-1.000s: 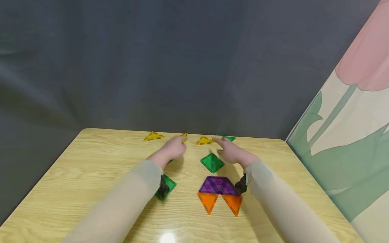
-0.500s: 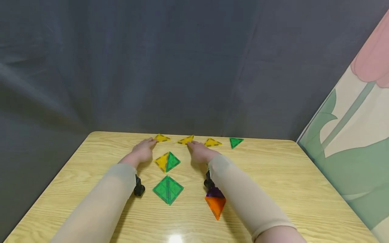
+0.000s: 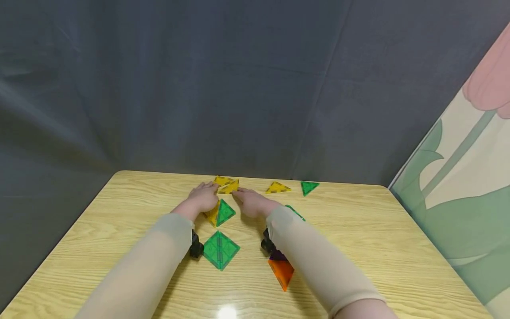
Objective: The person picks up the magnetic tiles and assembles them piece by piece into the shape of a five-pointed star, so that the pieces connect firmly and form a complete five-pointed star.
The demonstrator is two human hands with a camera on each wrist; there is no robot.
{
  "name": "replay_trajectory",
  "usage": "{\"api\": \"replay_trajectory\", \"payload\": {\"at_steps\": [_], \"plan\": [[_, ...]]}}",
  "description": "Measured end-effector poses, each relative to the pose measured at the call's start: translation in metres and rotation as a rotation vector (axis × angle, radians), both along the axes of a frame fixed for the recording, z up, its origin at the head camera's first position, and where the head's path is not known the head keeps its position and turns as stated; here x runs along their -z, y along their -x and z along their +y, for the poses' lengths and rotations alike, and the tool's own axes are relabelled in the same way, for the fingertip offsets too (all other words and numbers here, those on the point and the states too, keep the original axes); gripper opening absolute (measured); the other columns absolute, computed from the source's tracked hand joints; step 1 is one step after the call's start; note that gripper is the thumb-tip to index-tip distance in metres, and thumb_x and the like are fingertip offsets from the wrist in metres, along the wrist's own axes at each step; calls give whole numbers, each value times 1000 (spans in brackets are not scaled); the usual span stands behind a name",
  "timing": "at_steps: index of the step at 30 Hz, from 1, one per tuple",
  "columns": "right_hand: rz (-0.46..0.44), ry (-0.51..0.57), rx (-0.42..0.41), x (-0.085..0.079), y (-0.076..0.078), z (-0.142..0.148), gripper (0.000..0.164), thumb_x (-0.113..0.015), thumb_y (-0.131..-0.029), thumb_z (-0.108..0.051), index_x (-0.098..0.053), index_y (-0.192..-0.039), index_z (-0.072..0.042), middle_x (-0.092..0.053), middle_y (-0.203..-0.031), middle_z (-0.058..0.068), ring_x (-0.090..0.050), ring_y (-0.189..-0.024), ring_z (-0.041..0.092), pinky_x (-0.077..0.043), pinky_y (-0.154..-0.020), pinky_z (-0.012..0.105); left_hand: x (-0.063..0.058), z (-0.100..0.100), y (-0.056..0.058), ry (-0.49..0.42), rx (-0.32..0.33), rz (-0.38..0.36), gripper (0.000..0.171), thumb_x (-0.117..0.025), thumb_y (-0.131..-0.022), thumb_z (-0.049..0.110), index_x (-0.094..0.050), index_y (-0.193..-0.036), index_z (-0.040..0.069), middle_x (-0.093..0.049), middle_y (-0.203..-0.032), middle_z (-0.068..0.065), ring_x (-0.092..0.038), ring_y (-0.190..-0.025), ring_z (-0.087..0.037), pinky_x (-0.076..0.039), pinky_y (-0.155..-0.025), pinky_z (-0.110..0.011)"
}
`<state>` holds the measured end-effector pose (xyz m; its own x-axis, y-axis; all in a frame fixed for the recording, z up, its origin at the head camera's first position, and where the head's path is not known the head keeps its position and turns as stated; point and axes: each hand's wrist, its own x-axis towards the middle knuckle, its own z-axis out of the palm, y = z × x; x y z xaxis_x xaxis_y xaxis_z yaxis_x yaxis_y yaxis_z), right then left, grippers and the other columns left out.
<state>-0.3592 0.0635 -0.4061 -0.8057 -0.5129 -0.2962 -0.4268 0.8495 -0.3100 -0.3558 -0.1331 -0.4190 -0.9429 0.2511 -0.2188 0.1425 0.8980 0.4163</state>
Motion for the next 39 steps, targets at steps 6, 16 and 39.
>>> {"api": "replay_trajectory", "payload": {"at_steps": [6,16,39], "plan": [[7,-20,1,1,-1,-5,53,-34,-106,-6,-27,-157,-19,-18,-163,5,-16,-148,24,-19,-119,40,-5,14,-7,34,-34,-41,51,-32,-107,22,-27,-156,9,-15,-162,-16,-3,-148,-37,-3,-118,-56],[5,-37,40,1,-2,0,55,-34,-106,-6,-23,-158,-17,-16,-163,8,-14,-148,26,-19,-118,42,-8,19,-21,173,34,10,51,-39,-108,31,-33,-155,14,-21,-162,-8,-2,-149,-35,-2,-117,-58],[7,122,244,-57,25,151,70,-29,-91,10,-9,-158,-2,-9,-159,28,-7,-145,47,-19,-114,59,-24,66,-9,-41,24,109,54,-38,-106,18,-26,-158,20,-17,-163,-7,-6,-149,-31,2,-116,-59]]}}
